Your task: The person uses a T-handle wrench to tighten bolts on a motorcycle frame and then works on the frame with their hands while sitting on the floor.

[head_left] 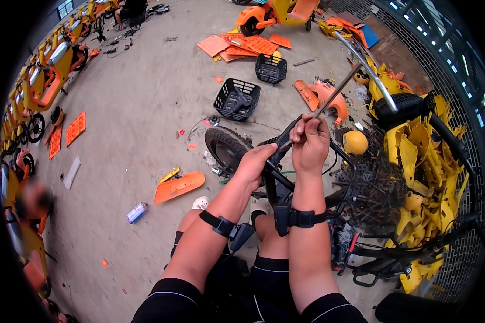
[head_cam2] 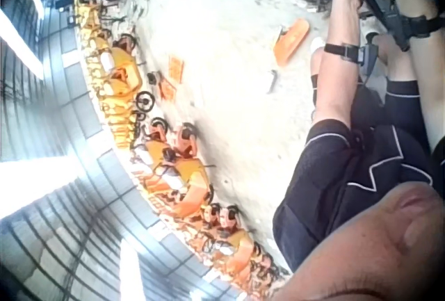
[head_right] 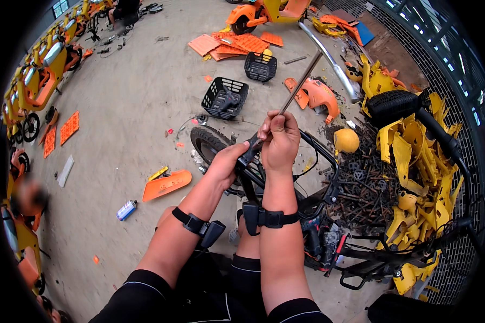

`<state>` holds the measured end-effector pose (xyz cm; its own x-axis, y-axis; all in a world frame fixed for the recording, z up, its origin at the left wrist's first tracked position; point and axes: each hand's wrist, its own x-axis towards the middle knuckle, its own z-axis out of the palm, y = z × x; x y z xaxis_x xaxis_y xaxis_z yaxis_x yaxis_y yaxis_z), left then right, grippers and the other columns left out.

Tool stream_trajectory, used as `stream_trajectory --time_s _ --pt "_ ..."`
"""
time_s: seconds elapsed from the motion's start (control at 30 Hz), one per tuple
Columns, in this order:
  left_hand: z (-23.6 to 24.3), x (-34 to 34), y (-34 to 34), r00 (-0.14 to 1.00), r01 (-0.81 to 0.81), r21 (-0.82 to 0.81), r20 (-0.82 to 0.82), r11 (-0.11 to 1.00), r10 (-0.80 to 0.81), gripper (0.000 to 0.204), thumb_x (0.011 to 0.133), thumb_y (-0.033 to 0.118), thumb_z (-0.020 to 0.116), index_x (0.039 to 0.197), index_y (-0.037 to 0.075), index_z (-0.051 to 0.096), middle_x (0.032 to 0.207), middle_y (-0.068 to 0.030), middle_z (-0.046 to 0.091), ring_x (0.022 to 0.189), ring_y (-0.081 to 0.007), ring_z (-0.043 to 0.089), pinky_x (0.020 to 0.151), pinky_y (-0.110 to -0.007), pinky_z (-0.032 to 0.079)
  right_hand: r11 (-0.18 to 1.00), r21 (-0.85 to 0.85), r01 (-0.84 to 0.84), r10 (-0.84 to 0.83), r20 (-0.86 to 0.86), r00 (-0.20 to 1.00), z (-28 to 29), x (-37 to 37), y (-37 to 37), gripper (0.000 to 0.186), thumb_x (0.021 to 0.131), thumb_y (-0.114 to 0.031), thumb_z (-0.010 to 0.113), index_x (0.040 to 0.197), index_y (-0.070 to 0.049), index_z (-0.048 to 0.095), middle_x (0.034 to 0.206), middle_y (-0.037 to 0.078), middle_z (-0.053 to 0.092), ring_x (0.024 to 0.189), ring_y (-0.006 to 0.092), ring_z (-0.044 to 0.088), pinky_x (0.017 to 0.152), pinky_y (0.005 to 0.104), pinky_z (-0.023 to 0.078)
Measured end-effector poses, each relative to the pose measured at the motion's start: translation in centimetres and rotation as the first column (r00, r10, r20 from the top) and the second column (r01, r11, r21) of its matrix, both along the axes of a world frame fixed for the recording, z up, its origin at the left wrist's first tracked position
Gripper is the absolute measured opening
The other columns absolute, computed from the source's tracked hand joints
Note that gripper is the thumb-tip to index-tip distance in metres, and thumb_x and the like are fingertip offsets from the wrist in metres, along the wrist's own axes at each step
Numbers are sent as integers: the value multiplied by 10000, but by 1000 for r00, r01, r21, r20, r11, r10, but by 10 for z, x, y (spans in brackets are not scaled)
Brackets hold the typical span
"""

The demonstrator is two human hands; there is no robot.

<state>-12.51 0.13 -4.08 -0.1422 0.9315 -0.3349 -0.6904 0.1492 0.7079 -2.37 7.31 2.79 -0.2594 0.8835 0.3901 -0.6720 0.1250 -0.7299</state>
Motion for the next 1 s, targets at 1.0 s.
stream_trajectory --time_s 1.0 --pt "-3 -5 -5 1000 -13 13 19 1000 13 354 928 297 671 1090 -18 684 915 3 637 831 -80 530 754 -247 425 875 23 -483 482 -105 870 -6 -1 36 324 993 -359 560 1007 -41 619 717 16 478 556 96 384 498 239 310"
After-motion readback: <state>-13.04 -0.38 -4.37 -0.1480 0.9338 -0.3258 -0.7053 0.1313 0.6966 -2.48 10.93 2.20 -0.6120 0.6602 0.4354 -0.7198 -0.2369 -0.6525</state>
